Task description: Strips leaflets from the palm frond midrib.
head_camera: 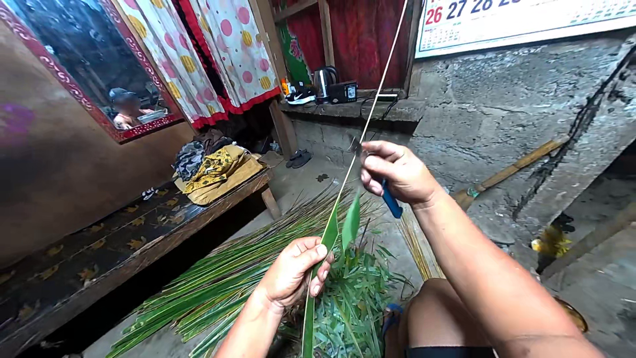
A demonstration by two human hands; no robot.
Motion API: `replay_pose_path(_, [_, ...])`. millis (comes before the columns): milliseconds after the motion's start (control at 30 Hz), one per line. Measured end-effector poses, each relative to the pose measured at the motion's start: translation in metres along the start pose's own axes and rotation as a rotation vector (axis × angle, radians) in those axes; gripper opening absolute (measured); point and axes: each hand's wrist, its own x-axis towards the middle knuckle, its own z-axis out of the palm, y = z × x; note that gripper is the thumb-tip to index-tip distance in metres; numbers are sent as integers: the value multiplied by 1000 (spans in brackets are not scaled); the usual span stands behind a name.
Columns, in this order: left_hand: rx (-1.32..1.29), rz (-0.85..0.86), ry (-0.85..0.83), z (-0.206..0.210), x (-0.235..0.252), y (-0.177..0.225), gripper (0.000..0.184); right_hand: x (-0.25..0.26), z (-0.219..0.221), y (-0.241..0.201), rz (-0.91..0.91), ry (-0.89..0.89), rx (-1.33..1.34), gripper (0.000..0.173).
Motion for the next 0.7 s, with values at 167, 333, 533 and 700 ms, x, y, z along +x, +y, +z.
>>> replay_pose_path(167, [84, 27, 99, 1, 5, 4, 24, -6, 24, 7, 208, -150, 32, 38])
replay_pose_path(333, [332, 98, 201, -7, 6, -13, 27, -3, 34, -2, 193, 174, 4, 25])
replay_pose_path(533, [306, 161, 304, -1, 7, -2, 26, -35, 32, 19, 362, -123, -21, 35])
replay_pose_path(700, [157, 72, 204, 5, 8, 2, 24, -51, 35, 45, 264, -316, 72, 28])
